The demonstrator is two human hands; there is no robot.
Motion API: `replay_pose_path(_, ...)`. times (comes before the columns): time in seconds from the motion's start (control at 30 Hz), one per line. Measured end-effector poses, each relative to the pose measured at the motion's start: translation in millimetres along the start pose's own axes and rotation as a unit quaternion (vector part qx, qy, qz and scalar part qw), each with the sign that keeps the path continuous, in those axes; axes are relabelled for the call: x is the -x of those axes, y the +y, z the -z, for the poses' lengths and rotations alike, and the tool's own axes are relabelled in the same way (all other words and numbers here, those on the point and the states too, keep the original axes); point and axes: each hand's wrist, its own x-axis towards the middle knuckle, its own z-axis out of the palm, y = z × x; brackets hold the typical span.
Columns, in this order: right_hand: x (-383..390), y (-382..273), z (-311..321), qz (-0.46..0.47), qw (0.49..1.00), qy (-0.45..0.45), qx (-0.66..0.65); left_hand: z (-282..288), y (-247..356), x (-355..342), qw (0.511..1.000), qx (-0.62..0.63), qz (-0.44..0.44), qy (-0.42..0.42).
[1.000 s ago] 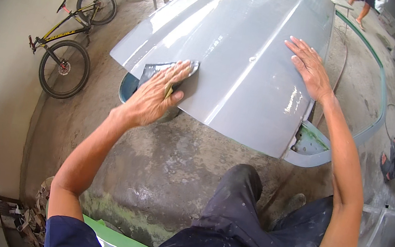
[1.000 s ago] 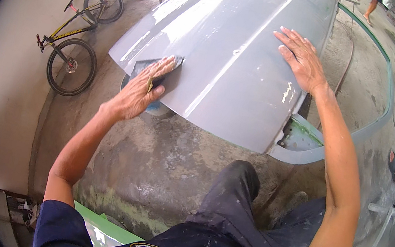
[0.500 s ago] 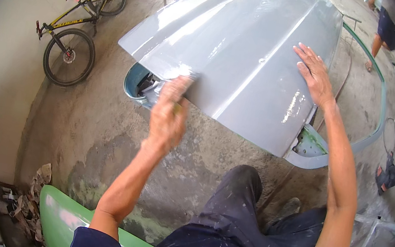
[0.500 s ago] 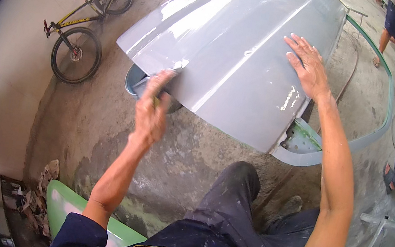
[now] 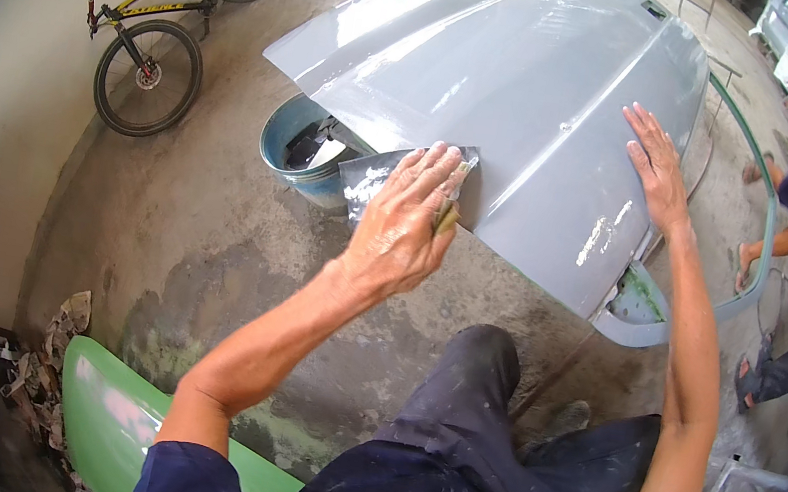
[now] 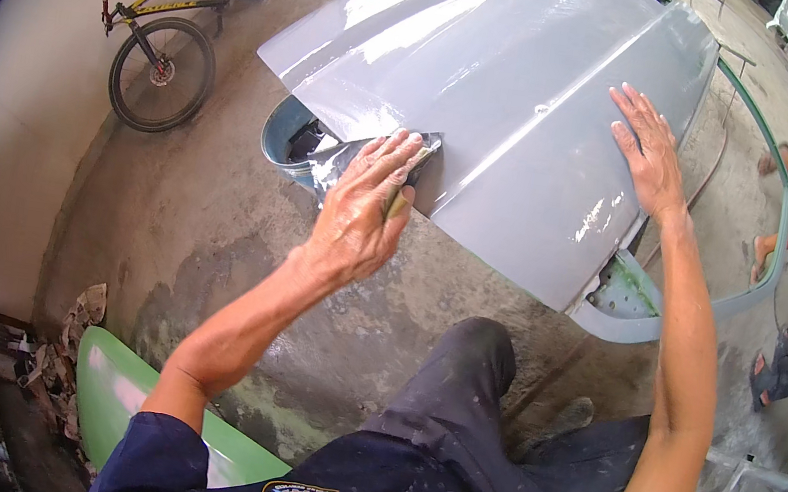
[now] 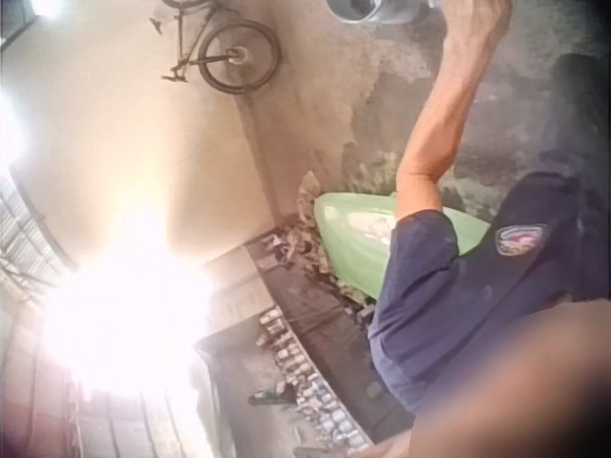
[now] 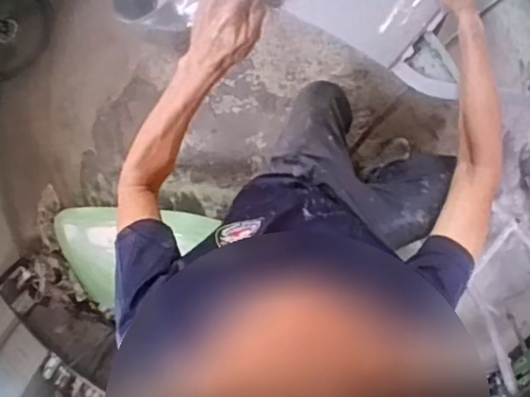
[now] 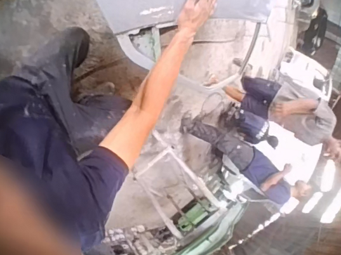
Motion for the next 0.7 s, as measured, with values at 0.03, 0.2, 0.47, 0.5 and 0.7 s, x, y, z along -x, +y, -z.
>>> replay_pose_path(0.03,0,0,0,-0.002,1.000,0.002,0.005,-1,-5,4,0.999,0.046,0.022,0.004)
replay_pose_path(0.2,1,4,1,-0.001,1.000,0.002,0.010,60,-109,-27,0.954,0.084,0.287,-0.032)
replay_pose_path(0.47,1,1,-1,-0.004,1.000,0.000,0.008,41,-43,-14,0.978,-0.014,0.184,-0.097)
replay_pose_path(0.5,1,0,-1,-0.004,1.000,0.002,0.008,46,-48,-10,0.985,0.009,0.157,-0.071)
replay_pose_path(0.7,1,0,0,-0.007,1.000,0.013,0.025,60,-118,-37,0.982,-0.027,0.167,-0.087)
